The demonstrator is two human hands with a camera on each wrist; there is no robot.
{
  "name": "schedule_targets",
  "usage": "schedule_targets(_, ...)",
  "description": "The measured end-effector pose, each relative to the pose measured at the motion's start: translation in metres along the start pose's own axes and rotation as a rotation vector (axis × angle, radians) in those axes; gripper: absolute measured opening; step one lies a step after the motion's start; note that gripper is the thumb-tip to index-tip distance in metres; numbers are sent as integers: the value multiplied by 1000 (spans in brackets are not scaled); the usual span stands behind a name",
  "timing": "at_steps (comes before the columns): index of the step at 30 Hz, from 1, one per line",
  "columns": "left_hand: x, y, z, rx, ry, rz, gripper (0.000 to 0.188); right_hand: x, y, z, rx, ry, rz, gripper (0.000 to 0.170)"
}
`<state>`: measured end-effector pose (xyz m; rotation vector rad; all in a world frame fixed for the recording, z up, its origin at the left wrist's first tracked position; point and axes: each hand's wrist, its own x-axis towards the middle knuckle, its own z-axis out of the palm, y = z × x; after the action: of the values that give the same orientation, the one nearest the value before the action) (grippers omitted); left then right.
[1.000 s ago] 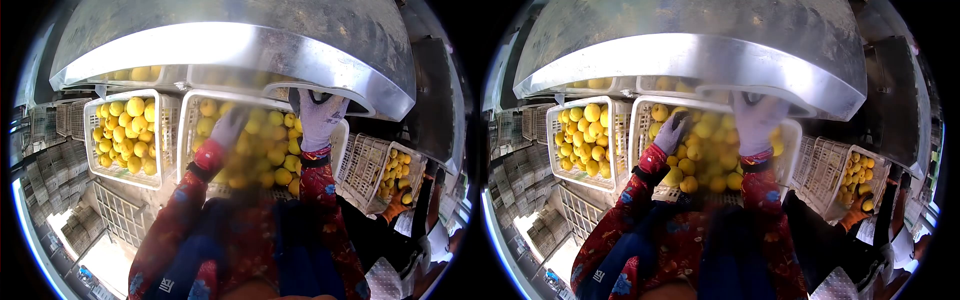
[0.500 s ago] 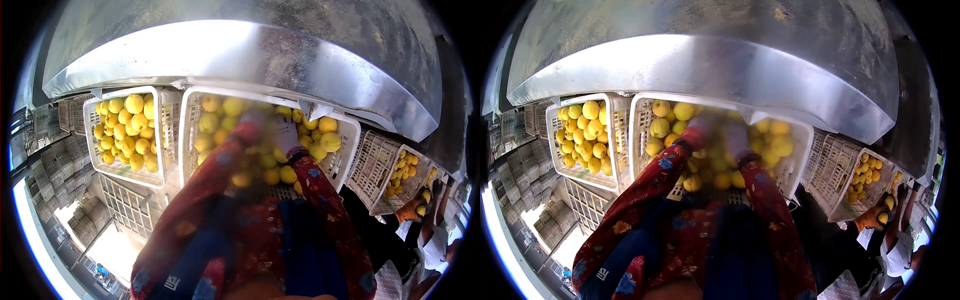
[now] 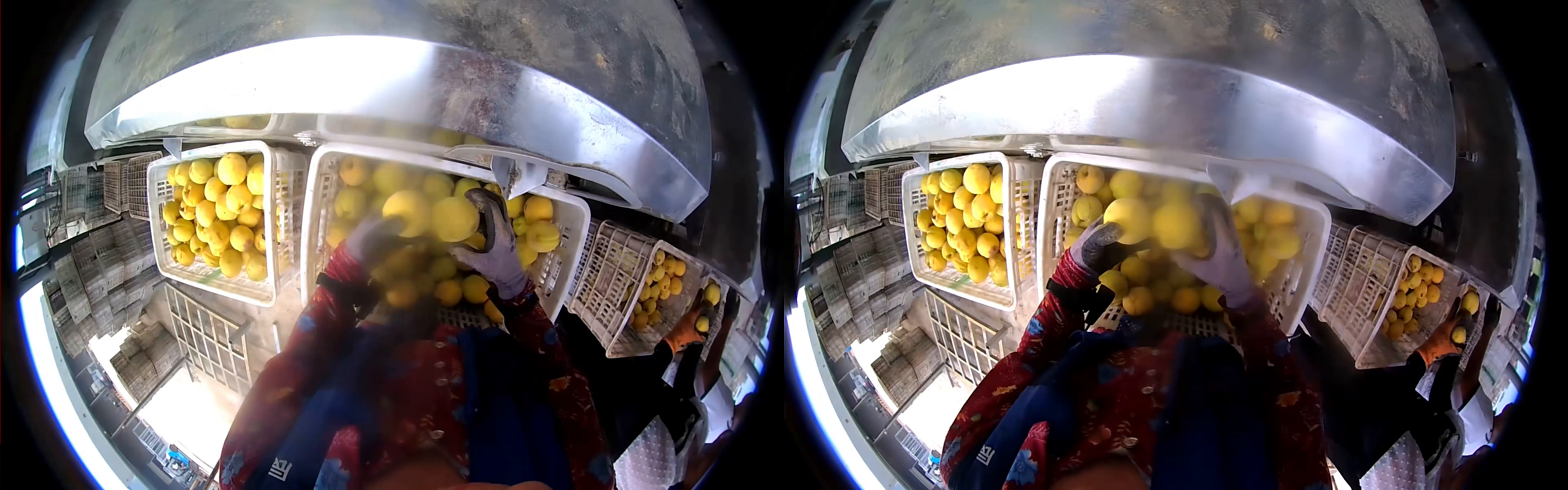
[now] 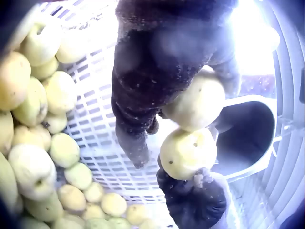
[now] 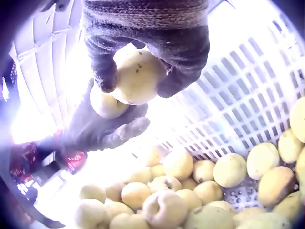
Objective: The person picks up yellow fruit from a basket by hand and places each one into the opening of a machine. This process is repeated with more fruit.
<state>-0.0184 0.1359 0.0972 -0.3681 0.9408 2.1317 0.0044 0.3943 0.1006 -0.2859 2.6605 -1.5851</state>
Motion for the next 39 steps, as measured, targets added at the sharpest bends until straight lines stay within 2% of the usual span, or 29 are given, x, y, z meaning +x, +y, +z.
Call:
schedule_targets(1,-3,-10,-6,-107,-66,11,74,-3,-13,-10,13,-5,-20,88)
schedule_targets(2,-16,3,18,-234,-91,-43,85,-9,-22,-15,25,-5,-38,91)
schedule_targets(5,-21,17,53,-63,-215,24,93,-30,-39,-10,259,250,41,87)
schedule_targets(9,-24,31,76,159,-238,86,96,-17,-87,-21,-195,415,-69,85)
schedule_targets(10,-25,35,78,188,-231,59,95,-18,-85,-23,-248,394,10,86)
schedule_targets(13,-22,41,83,283,-209,55,92,-6,-101,-40,-312,361,8,90)
schedule_targets(14,-18,40,82,320,-202,98,91,-4,-98,-39,-201,420,-21,84)
schedule_targets(17,-18,45,94,367,-119,209,76,10,-103,-39,-119,535,-3,76)
schedule_targets(21,-11,53,108,343,-132,346,76,35,-76,-36,-216,630,120,73)
schedule_targets(24,2,49,105,514,-149,594,83,76,-63,-35,-413,602,141,70)
schedule_targets(26,1,47,109,571,-122,603,85,78,-63,-41,-693,662,-42,47)
schedule_targets(27,2,51,112,602,-113,615,86,77,-67,-51,-434,683,-18,45)
schedule_targets(28,-2,56,116,826,-70,672,85,69,-75,-59,-175,692,12,44)
schedule_targets(29,-4,53,117,719,-75,663,85,60,-83,-63,83,700,44,42)
schedule_targets(30,-2,48,120,612,-84,663,84,46,-91,-63,351,669,-60,47)
schedule_targets(31,0,46,121,500,-90,663,84,19,-79,-72,70,450,-69,62)
schedule_targets(33,5,41,119,569,-102,617,81,7,-116,-69,-88,246,-126,79)
schedule_targets(35,7,36,120,624,-129,526,78,0,-96,-45,-187,305,-204,89)
schedule_targets(37,8,39,128,668,-172,412,73,1,-95,-35,-100,389,-83,87)
schedule_targets(39,5,41,125,781,-88,400,64,12,-106,-37,-202,432,56,84)
